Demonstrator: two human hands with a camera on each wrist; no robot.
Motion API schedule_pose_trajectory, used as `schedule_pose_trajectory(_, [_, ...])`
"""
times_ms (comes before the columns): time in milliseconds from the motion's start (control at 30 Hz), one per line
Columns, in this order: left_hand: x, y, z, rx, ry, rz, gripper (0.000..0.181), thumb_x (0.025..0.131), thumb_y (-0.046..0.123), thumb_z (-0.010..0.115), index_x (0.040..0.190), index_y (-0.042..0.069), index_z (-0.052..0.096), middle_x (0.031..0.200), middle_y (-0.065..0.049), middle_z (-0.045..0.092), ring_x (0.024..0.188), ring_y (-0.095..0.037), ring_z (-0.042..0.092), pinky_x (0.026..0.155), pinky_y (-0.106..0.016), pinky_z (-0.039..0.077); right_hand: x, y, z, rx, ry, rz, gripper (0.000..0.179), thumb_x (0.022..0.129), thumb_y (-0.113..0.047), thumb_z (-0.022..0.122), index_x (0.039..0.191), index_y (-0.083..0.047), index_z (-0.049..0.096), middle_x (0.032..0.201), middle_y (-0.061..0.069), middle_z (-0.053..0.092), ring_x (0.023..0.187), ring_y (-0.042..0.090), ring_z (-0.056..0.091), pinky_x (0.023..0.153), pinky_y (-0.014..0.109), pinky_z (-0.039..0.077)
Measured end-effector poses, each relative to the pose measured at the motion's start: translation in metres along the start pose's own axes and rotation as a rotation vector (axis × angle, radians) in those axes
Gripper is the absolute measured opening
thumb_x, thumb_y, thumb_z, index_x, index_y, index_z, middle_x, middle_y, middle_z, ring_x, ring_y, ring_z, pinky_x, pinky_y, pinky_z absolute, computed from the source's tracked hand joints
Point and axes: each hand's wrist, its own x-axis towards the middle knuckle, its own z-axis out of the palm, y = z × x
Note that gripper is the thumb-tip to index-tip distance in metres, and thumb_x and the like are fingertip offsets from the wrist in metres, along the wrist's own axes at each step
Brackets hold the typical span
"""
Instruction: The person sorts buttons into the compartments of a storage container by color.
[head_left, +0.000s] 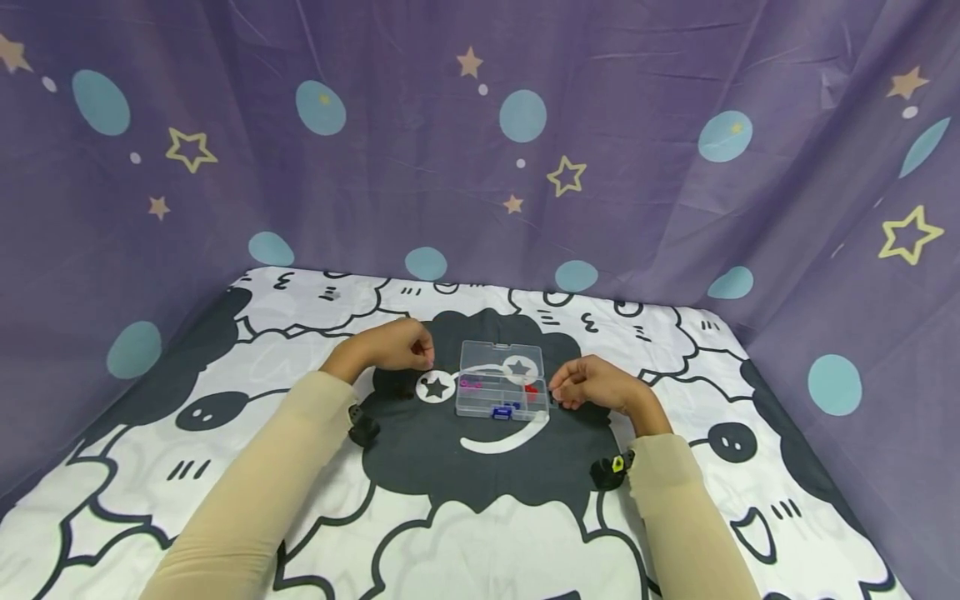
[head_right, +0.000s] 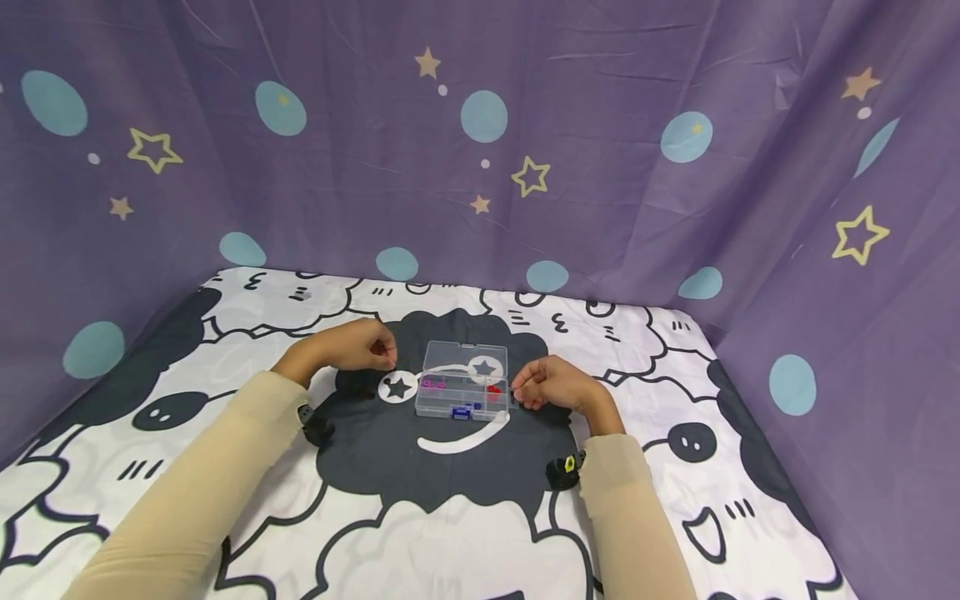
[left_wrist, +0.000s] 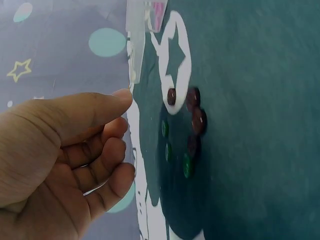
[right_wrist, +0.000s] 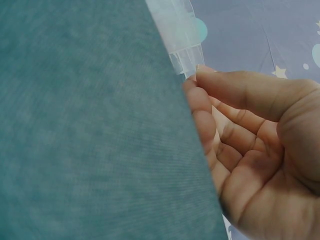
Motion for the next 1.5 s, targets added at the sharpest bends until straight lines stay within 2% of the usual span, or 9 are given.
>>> schedule_pose_trajectory(367, [-0.012, -0.018, -0.004, -0.041, 0.012, -0.041, 0.009, 0.091, 0.007, 0.073, 0.083, 0.009, 0.074, 0.076, 0.003, 0.067, 0.068, -0.011, 0.057, 0.068, -0.031, 0.049, 0.002, 0.002, 0.000, -0.013, -0.003, -0.008, 0.016, 0.096, -0.003, 0.067, 0.108, 0.006, 0.070, 0.090, 0.008, 0.072, 0.076, 0.019, 0.065, 0.071, 0.033, 0.056])
schedule_pose_trajectory(633, [-0.019, -0.021, -0.007, -0.049, -0.023, -0.077, 0.008, 0.093, 0.006, 0.073, 0.085, 0.007, 0.075, 0.075, 0.003, 0.067, 0.065, -0.011, 0.053, 0.065, -0.030, 0.047, 0.001, 0.001, 0.001, -0.009, 0.000, 0.002, 0.016, 0.096, -0.004, 0.067, 0.109, 0.005, 0.070, 0.090, 0.007, 0.072, 0.076, 0.020, 0.065, 0.071, 0.033, 0.056])
schedule_pose_trajectory(900, [-0.020, -0.025, -0.005, -0.033, -0.069, -0.148, 0.006, 0.092, 0.009, 0.074, 0.086, 0.009, 0.075, 0.077, 0.003, 0.068, 0.067, -0.011, 0.054, 0.065, -0.028, 0.047, 0.001, 0.001, 0.000, -0.001, 0.001, -0.001, 0.018, 0.096, -0.005, 0.067, 0.110, 0.006, 0.069, 0.091, 0.008, 0.072, 0.077, 0.020, 0.065, 0.072, 0.034, 0.056])
schedule_pose_trajectory(1233, [-0.018, -0.029, -0.001, -0.035, -0.086, -0.145, 0.003, 0.091, 0.009, 0.075, 0.087, 0.009, 0.074, 0.080, 0.002, 0.069, 0.069, -0.011, 0.058, 0.066, -0.028, 0.049, 0.002, 0.002, 0.000, -0.003, 0.001, 0.001, 0.018, 0.096, -0.005, 0.068, 0.109, 0.006, 0.069, 0.090, 0.009, 0.072, 0.077, 0.020, 0.065, 0.072, 0.034, 0.056])
schedule_pose_trajectory(1500, [-0.019, -0.029, -0.001, -0.044, -0.088, -0.138, 0.004, 0.090, 0.008, 0.073, 0.086, 0.009, 0.073, 0.078, 0.002, 0.067, 0.068, -0.011, 0.055, 0.065, -0.028, 0.048, 0.001, 0.002, 0.000, -0.001, -0.002, 0.008, 0.017, 0.096, -0.005, 0.067, 0.109, 0.006, 0.069, 0.090, 0.007, 0.072, 0.077, 0.020, 0.066, 0.072, 0.034, 0.056])
